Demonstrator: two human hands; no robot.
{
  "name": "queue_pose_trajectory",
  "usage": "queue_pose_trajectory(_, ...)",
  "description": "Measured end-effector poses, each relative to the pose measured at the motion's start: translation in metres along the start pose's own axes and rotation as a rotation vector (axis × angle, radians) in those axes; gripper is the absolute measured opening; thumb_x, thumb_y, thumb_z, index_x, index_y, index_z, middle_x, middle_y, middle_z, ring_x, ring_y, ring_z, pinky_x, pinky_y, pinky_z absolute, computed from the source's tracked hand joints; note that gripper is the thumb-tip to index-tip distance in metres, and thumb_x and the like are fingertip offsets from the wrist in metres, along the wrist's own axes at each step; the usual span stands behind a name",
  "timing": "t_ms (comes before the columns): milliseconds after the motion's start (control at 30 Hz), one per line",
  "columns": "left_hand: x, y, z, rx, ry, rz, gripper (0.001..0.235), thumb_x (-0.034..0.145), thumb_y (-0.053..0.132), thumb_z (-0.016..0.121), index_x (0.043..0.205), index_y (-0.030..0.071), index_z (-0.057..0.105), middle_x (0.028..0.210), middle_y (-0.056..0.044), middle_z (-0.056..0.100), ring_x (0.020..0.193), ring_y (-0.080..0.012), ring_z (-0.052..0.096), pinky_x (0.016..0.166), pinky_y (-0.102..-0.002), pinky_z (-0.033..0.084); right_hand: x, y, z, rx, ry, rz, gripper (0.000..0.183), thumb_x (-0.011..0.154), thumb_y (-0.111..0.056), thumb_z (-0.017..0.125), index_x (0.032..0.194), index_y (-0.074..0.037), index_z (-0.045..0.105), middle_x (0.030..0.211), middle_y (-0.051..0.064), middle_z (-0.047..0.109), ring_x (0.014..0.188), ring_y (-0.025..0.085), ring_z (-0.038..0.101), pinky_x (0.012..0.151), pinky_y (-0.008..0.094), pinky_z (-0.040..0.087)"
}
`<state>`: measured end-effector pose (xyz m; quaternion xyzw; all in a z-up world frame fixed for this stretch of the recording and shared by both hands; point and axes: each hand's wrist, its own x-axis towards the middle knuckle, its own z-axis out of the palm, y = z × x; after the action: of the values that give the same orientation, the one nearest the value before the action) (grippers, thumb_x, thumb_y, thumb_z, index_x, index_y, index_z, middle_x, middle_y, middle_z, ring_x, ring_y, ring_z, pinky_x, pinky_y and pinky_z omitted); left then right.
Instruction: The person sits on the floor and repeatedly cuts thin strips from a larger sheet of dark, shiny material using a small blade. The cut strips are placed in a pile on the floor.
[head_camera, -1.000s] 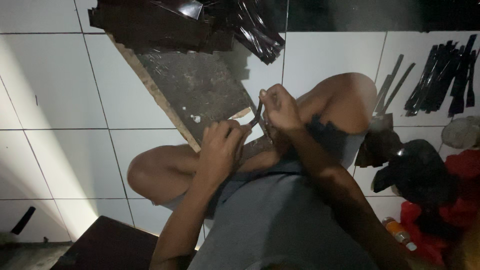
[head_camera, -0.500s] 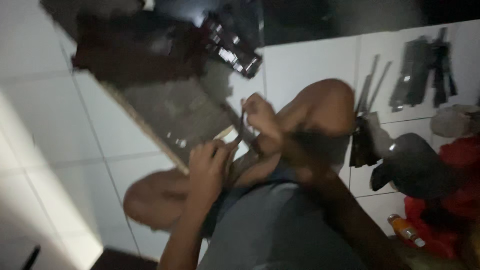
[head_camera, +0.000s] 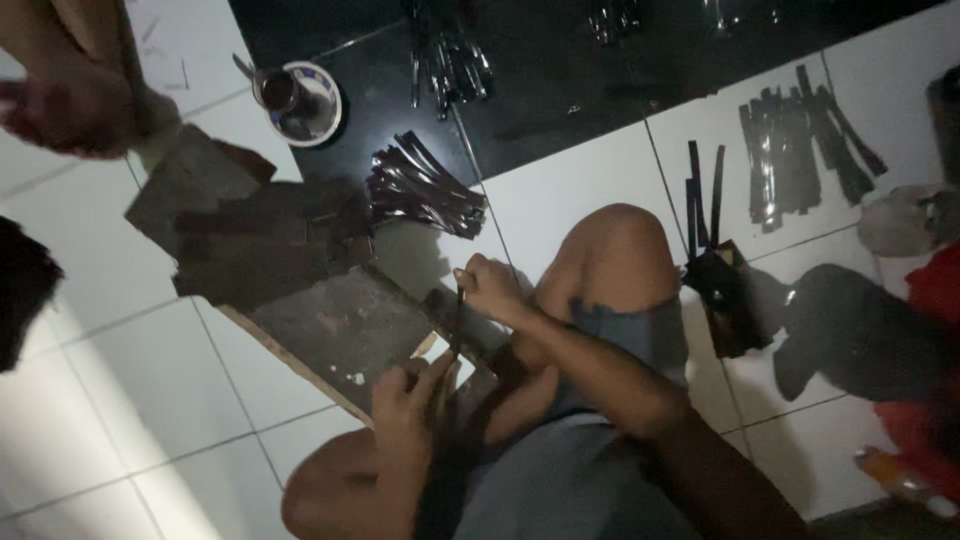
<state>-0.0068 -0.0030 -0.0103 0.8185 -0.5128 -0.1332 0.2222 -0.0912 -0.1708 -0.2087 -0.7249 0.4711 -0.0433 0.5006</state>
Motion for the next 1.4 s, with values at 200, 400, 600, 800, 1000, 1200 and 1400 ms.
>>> queue_pose_trajectory(200,-0.006,0.005,0.013,0.081,0.15,0.101,0.03,0.086,0.019,0.08,0.115,0.024,0.076,0.091,-0.007,0.065,0.081,-0.0282,0.061,0.073,-0.042,0.049,0.007,0.001,-0.002,-0.01,0.044,-0.022,0.035,0.097,-0.035,0.061,0.096,0.0,0.066,0.084,0.027,0.068,0.083,0.047,0.068,0.075,0.056,0.05)
queue_pose_trajectory(400,-0.009,-0.002,0.024,0.316,0.009,0.138,0.045,0.084,0.02,0.081,0.127,0.026,0.075,0.086,-0.013,0.064,0.067,-0.0276,0.055,0.063,-0.042,0.044,0.014,0.005,-0.006,0.045,0.045,0.051,0.038,0.099,-0.037,0.059,0.097,0.0,0.066,0.085,0.027,0.068,0.082,0.046,0.068,0.075,0.055,0.051)
queue_pose_trajectory(600,-0.013,-0.006,0.028,0.212,0.166,0.198,0.042,0.087,0.02,0.077,0.128,0.028,0.071,0.093,-0.007,0.064,0.075,-0.0262,0.055,0.069,-0.042,0.042,0.021,0.005,-0.002,0.111,-0.023,0.062,0.038,0.1,-0.039,0.058,0.1,-0.002,0.066,0.082,0.024,0.069,0.08,0.042,0.069,0.076,0.052,0.051)
queue_pose_trajectory(800,-0.011,-0.004,0.03,0.287,0.107,0.074,0.041,0.082,0.021,0.08,0.121,0.031,0.075,0.079,-0.007,0.057,0.066,-0.0246,0.051,0.064,-0.04,0.042,0.039,0.016,0.013,0.191,0.028,-0.045,0.034,0.093,-0.037,0.066,0.095,-0.004,0.071,0.081,0.019,0.071,0.077,0.035,0.069,0.072,0.048,0.052)
queue_pose_trajectory(1000,-0.01,-0.01,0.028,0.315,0.048,0.107,0.043,0.081,0.022,0.08,0.123,0.031,0.076,0.078,-0.007,0.058,0.066,-0.0248,0.051,0.063,-0.04,0.043,0.045,0.015,0.021,0.346,-0.042,0.036,0.033,0.095,-0.037,0.066,0.091,-0.004,0.07,0.077,0.015,0.07,0.072,0.026,0.067,0.068,0.043,0.051)
queue_pose_trajectory(1200,-0.007,-0.006,0.029,0.294,0.059,0.079,0.041,0.084,0.025,0.078,0.124,0.032,0.073,0.084,-0.006,0.063,0.069,-0.0235,0.054,0.064,-0.04,0.043,0.04,0.006,0.004,0.269,-0.116,0.112,0.036,0.097,-0.039,0.065,0.091,-0.004,0.07,0.062,0.006,0.064,0.059,0.019,0.063,0.063,0.04,0.049)
queue_pose_trajectory(1400,-0.001,-0.003,0.024,0.239,0.037,0.123,0.042,0.087,0.026,0.078,0.128,0.032,0.072,0.087,-0.005,0.063,0.07,-0.0234,0.055,0.065,-0.04,0.043,0.044,0.008,0.013,0.547,-0.138,0.164,0.036,0.099,-0.036,0.064,0.098,0.0,0.066,0.062,0.005,0.059,0.053,0.014,0.058,0.05,0.034,0.046)
